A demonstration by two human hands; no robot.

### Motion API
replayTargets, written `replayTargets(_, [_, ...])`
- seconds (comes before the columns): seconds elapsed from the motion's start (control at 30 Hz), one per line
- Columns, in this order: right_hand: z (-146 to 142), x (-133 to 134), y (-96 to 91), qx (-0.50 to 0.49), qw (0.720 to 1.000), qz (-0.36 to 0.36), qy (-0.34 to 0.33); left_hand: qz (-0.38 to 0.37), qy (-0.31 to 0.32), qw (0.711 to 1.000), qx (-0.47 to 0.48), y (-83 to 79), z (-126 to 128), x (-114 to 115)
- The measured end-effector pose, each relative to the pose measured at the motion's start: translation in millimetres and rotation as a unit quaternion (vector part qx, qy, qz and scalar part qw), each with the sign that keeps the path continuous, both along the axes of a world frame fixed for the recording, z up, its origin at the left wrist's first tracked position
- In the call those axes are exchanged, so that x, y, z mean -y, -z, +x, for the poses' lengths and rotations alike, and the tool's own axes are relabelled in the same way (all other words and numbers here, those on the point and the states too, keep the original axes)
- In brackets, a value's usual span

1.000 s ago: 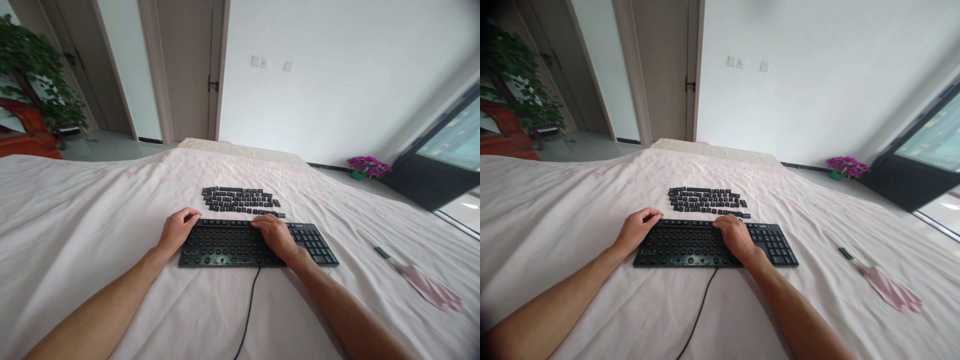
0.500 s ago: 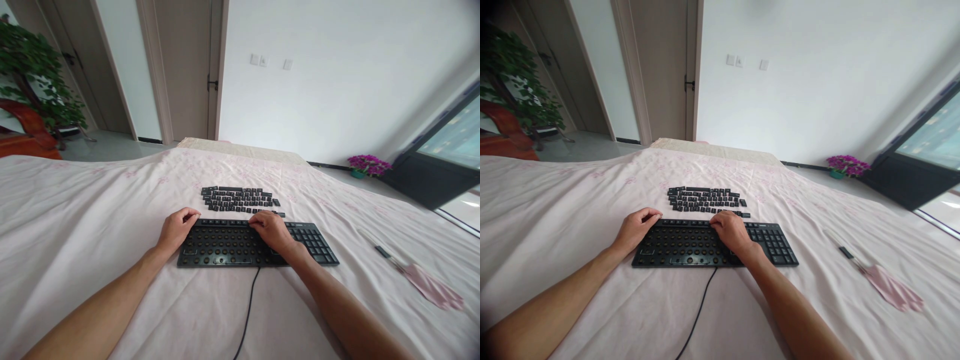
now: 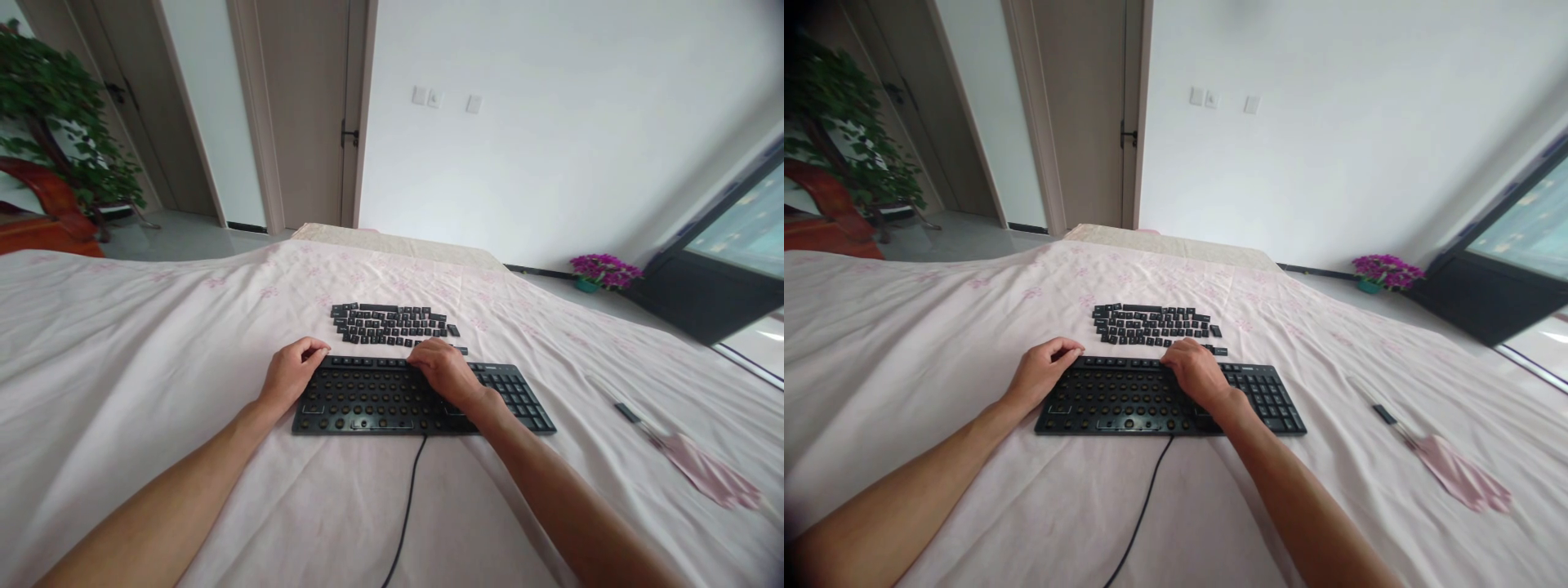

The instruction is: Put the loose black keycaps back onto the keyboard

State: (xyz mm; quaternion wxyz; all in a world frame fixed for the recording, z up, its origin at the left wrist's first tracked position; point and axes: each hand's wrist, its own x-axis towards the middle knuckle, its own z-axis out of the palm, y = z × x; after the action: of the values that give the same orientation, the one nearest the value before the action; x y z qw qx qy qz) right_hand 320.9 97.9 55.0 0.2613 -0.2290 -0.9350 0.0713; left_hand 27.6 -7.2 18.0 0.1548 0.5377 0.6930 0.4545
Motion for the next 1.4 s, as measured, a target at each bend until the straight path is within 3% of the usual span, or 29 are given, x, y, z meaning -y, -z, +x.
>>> replayTargets(0.17, [4,-1,3.8,0.006,1.000,0.006,-0.013,-0.001,0.001,1.000,-0.002,0.1,0,0])
replayTargets(0.5, [0,10,-1.3,0.044,0.998,0.017,0.048,-0.001,0.002,1.000,0.000,-0.9,1,0])
replayTargets(0.7, [-1,11,-2.0,0.015,0.998,-0.005,0.056,-0.001,-0.001,1.000,-0.002,-1.7,1,0])
replayTargets(1.13, [0,-3,-6.0,0.060,0.998,0.001,-0.006,-0.004,0.004,1.000,-0.004,-2.8,1,1])
replayTargets(1.4, [4,12,-1.5,0.037,0.999,0.010,0.022,-0.007,-0.001,1.000,-0.003,-2.9,1,2])
